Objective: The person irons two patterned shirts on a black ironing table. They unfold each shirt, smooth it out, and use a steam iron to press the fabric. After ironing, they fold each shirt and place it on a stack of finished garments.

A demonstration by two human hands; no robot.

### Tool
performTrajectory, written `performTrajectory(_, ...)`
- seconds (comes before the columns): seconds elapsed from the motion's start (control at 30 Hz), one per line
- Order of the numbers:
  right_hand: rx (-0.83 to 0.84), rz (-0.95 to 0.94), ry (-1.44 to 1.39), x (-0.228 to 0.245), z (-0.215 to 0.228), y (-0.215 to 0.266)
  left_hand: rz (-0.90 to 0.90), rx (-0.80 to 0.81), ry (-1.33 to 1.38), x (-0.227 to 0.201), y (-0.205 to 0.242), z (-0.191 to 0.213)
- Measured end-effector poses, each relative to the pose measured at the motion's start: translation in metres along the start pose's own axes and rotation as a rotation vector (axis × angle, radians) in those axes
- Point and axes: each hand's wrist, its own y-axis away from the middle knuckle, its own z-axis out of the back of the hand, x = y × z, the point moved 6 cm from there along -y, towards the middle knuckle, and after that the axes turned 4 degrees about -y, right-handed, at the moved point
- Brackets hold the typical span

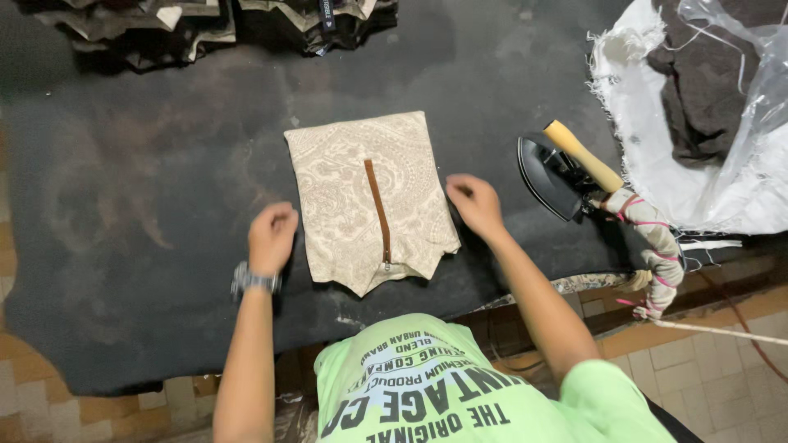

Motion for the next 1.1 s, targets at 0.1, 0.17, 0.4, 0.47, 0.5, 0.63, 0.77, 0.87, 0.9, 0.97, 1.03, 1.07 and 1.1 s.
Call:
performTrajectory(0.1,-0.037,-0.163,0.121,0.004,-0.033,-0.063,0.057,-0.083,0.016,-0.004,-0.07,-0.031)
performTrajectory(0.17,-0.091,-0.287,0.087,0.006,-0.049,-0.093,0.156,-0.111,-0.044,-0.001,-0.101,-0.045)
performTrajectory(0.4,-0.198,-0.383,-0.124,-0.012,-0.066,-0.143,0.225,-0.178,-0.022,0.018,-0.152,-0.06)
performTrajectory(0.47,-0.223,-0.352,-0.095,-0.015,-0.065,-0.149,0.187,-0.179,0.029,0.016,-0.16,-0.06)
performTrajectory(0.5,-0.252,-0.402,0.021,-0.016,-0.062,-0.149,0.166,-0.181,0.055,0.011,-0.162,-0.059)
performTrajectory(0.63,-0.237,-0.442,0.295,0.003,-0.055,-0.156,0.246,-0.181,-0.228,-0.014,-0.162,-0.051)
performTrajectory(0.77,-0.145,-0.464,0.446,0.014,-0.057,-0.167,0.282,-0.112,-0.39,-0.039,-0.161,-0.057)
performTrajectory(0.87,-0.259,-0.309,0.427,0.019,-0.061,-0.179,0.321,-0.168,-0.403,-0.044,-0.171,-0.058)
performTrajectory(0.9,-0.307,-0.245,0.477,0.018,-0.063,-0.178,0.346,-0.203,-0.398,-0.041,-0.171,-0.059)
performTrajectory(0.97,-0.42,-0.092,0.573,0.015,-0.068,-0.173,0.193,-0.443,-0.472,-0.048,-0.166,-0.06)
performTrajectory(1.03,-0.555,0.086,0.663,0.014,-0.072,-0.167,0.138,-0.568,-0.513,-0.046,-0.163,-0.066)
performTrajectory(1.07,-0.544,0.066,0.677,0.007,-0.075,-0.166,0.167,-0.57,-0.522,-0.041,-0.162,-0.07)
performTrajectory(1.1,-0.534,0.045,0.69,0.002,-0.077,-0.168,0.196,-0.573,-0.531,-0.037,-0.162,-0.074)
